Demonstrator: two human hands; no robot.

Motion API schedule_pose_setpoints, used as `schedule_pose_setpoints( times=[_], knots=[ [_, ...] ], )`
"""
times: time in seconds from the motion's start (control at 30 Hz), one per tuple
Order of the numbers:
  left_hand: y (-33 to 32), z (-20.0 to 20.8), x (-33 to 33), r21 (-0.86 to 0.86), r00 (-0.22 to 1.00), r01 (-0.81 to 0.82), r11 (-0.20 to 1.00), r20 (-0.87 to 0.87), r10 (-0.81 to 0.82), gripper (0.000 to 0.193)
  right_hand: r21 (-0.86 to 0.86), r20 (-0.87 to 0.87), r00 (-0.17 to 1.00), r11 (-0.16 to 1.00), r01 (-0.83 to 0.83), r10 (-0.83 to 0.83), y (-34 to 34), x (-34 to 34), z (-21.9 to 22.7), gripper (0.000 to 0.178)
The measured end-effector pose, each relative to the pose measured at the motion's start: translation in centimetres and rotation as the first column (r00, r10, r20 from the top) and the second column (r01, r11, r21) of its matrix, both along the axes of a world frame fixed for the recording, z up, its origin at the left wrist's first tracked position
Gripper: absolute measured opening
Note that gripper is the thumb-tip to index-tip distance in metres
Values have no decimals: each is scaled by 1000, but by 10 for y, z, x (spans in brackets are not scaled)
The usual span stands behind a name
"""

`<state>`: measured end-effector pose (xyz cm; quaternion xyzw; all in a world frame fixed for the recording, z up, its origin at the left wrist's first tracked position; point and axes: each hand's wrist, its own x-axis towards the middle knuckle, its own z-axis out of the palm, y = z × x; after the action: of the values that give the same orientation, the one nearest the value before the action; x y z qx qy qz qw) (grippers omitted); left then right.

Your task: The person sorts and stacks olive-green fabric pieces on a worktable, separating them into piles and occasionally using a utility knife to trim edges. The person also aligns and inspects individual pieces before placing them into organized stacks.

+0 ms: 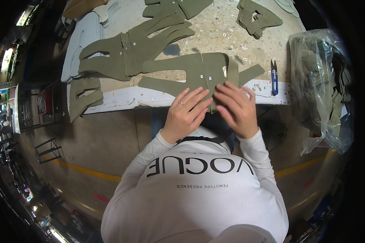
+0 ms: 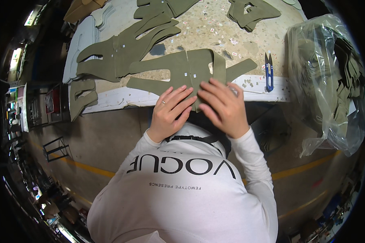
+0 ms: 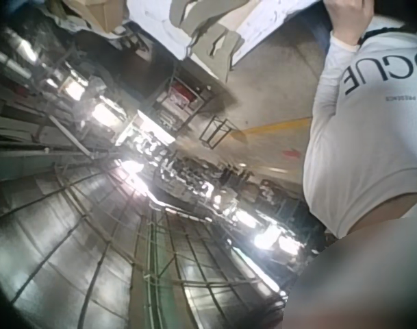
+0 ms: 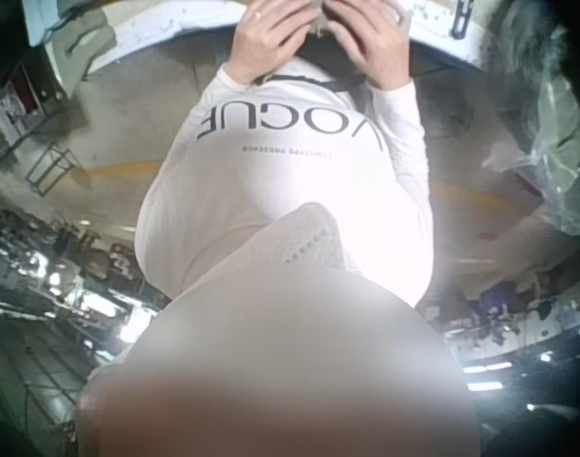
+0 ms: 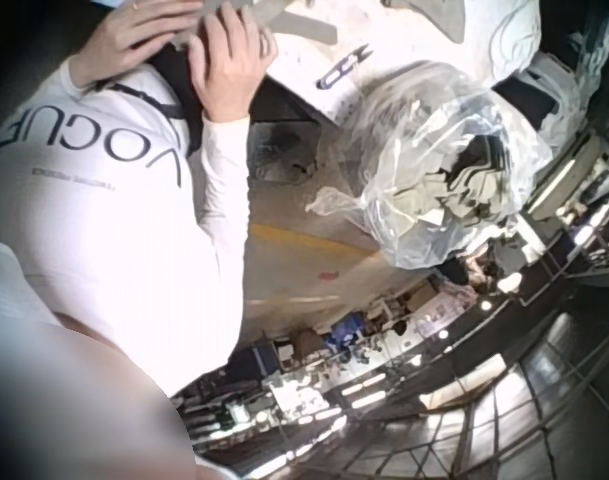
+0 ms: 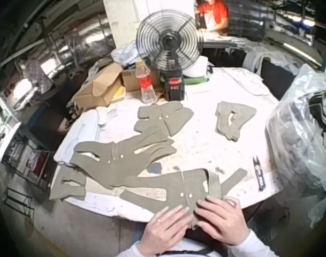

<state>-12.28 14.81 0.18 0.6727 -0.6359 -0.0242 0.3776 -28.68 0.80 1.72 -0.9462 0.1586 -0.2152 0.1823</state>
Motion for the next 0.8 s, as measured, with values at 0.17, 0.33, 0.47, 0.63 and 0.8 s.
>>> schedule_pose_setpoints(
  times=[0.17,0.33,0.47,0.63,0.8],
  knots=[
    [0,2,0,12,1000,3,1000,2,-3,30,-278,35,984,944,179,-177,-67,8,9,31],
    [-1,3,-5,13,1000,-31,999,3,31,29,-208,73,985,964,168,-156,-79,3,29,25],
    [-2,8,-4,28,999,-39,999,20,39,27,-29,0,992,991,-129,129,-64,2,28,20],
    [-16,22,7,90,994,-65,994,-82,72,23,-209,132,946,925,319,-296,-86,-6,28,28],
    [-81,23,45,-15,953,-264,964,151,263,32,-34,236,907,929,367,-350,-69,-16,27,23]
  ],
)
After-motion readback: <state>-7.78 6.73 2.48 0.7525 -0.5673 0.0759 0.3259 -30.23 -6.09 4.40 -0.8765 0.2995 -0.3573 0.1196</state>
